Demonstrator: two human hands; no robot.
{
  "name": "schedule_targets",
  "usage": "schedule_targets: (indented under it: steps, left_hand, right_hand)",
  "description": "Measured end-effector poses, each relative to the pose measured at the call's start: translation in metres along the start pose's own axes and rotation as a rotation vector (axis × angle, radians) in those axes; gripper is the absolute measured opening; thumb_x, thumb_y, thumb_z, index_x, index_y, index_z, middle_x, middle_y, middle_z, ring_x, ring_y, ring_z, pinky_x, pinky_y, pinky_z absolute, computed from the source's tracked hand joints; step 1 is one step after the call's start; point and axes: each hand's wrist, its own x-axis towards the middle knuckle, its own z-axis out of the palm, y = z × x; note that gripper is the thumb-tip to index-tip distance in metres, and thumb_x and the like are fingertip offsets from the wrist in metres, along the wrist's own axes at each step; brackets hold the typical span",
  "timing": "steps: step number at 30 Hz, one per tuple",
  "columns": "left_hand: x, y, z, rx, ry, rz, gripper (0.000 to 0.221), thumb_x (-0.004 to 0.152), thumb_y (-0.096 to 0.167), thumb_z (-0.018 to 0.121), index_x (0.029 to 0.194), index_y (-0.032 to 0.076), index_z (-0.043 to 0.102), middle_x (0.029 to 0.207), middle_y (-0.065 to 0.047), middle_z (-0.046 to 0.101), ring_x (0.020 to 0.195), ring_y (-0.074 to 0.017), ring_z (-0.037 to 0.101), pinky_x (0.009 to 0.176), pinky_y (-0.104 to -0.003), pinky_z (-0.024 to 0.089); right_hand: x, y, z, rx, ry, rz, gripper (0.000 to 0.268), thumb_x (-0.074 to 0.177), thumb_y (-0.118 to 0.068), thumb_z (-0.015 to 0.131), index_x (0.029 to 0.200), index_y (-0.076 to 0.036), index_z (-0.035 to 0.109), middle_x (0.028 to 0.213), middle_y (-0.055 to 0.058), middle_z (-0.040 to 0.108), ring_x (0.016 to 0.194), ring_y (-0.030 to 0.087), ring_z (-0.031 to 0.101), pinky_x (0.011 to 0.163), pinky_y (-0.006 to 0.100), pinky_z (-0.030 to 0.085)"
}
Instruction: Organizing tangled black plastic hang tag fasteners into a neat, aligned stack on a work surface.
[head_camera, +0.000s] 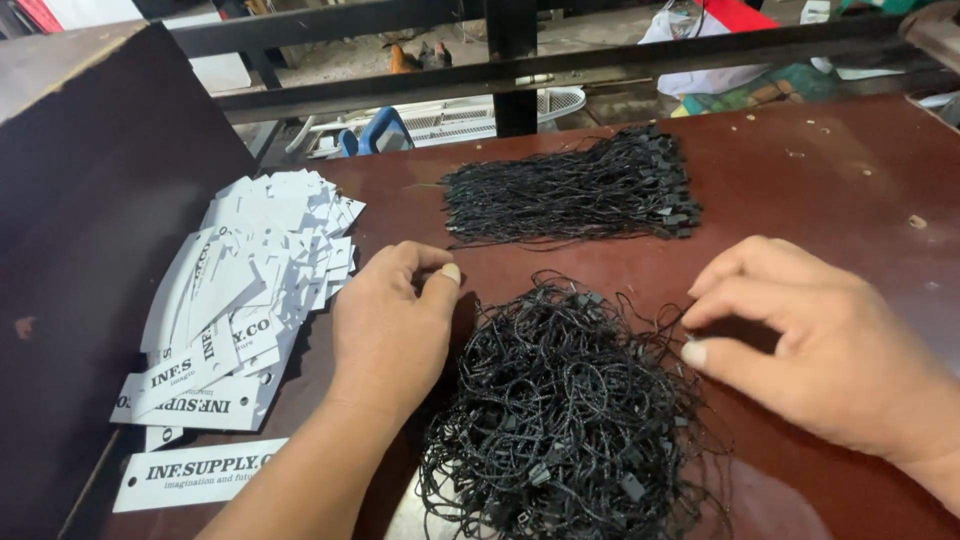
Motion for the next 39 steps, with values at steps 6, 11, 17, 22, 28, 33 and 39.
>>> schedule_targets:
  steps: [6, 11, 17, 22, 28, 33, 39]
  left_hand:
    - [-0.003, 0.003, -0.002, -0.014, -0.01, -0.014, 0.023, 0.091, 0.033, 0.056, 0.098, 0.024, 0.076, 0.092, 0.008, 0.072, 0.076, -0.0142, 0.058, 0.08, -0.034, 0.048]
    - [-0.002, -0.003, 0.001, -0.011, 0.002, 0.006, 0.022, 0.091, 0.033, 0.056, 0.096, 0.025, 0.076, 0.092, 0.008, 0.071, 0.079, -0.0146, 0.058, 0.08, -0.034, 0.046]
    - [-0.013, -0.016, 0.006, -0.235, 0.177, 0.674, 0.024, 0.089, 0.033, 0.064, 0.084, 0.013, 0.077, 0.071, 0.002, 0.073, 0.062, -0.0086, 0.061, 0.056, -0.027, 0.049]
    - [-0.014, -0.006, 0.004, 0.182, -0.249, 0.571, 0.065, 0.07, 0.075, 0.063, 0.104, 0.021, 0.075, 0.097, 0.006, 0.073, 0.084, -0.0191, 0.07, 0.073, -0.038, 0.052]
    - [-0.018, -0.021, 0.026, 0.044, -0.088, 0.559, 0.017, 0.084, 0.035, 0.07, 0.087, 0.02, 0.075, 0.08, 0.006, 0.066, 0.072, -0.0202, 0.065, 0.064, -0.038, 0.047]
    - [-0.02, -0.018, 0.019, -0.009, -0.119, 0.484, 0.019, 0.082, 0.037, 0.067, 0.085, 0.02, 0.075, 0.083, 0.006, 0.072, 0.08, -0.0176, 0.069, 0.071, -0.036, 0.049]
    - [-0.027, -0.014, 0.012, -0.107, -0.067, 0.627, 0.029, 0.085, 0.045, 0.063, 0.09, 0.019, 0.075, 0.081, 0.005, 0.07, 0.068, -0.0141, 0.064, 0.061, -0.033, 0.048]
  right_hand:
    - [0.001, 0.005, 0.002, -0.112, -0.057, -0.141, 0.017, 0.09, -0.028, 0.067, 0.075, -0.022, 0.073, 0.096, -0.011, 0.072, 0.096, 0.011, 0.065, 0.085, 0.031, 0.048]
    - [-0.001, -0.001, -0.001, -0.073, -0.013, -0.087, 0.011, 0.089, -0.021, 0.065, 0.093, -0.019, 0.076, 0.101, -0.009, 0.075, 0.092, 0.011, 0.071, 0.085, 0.029, 0.049]
    - [-0.003, -0.002, 0.0, -0.118, -0.087, -0.367, 0.042, 0.075, -0.047, 0.08, 0.109, -0.022, 0.076, 0.095, -0.003, 0.068, 0.089, 0.016, 0.066, 0.078, 0.034, 0.051]
    - [0.001, -0.004, 0.003, -0.162, -0.105, -0.355, 0.017, 0.094, -0.032, 0.063, 0.088, -0.019, 0.074, 0.08, -0.006, 0.067, 0.077, 0.018, 0.065, 0.071, 0.034, 0.05]
    - [-0.007, -0.001, 0.003, -0.075, -0.082, -0.076, 0.022, 0.099, -0.032, 0.057, 0.085, -0.021, 0.071, 0.078, -0.009, 0.069, 0.07, 0.011, 0.066, 0.072, 0.028, 0.045]
    - [-0.016, -0.007, 0.007, -0.142, 0.064, 0.079, 0.012, 0.095, -0.026, 0.062, 0.089, -0.02, 0.071, 0.076, -0.012, 0.076, 0.065, 0.011, 0.067, 0.069, 0.029, 0.046]
    - [-0.011, -0.024, 0.005, -0.019, 0.162, -0.152, 0.008, 0.089, -0.002, 0.067, 0.091, -0.009, 0.071, 0.084, -0.002, 0.072, 0.069, 0.011, 0.063, 0.067, 0.024, 0.046]
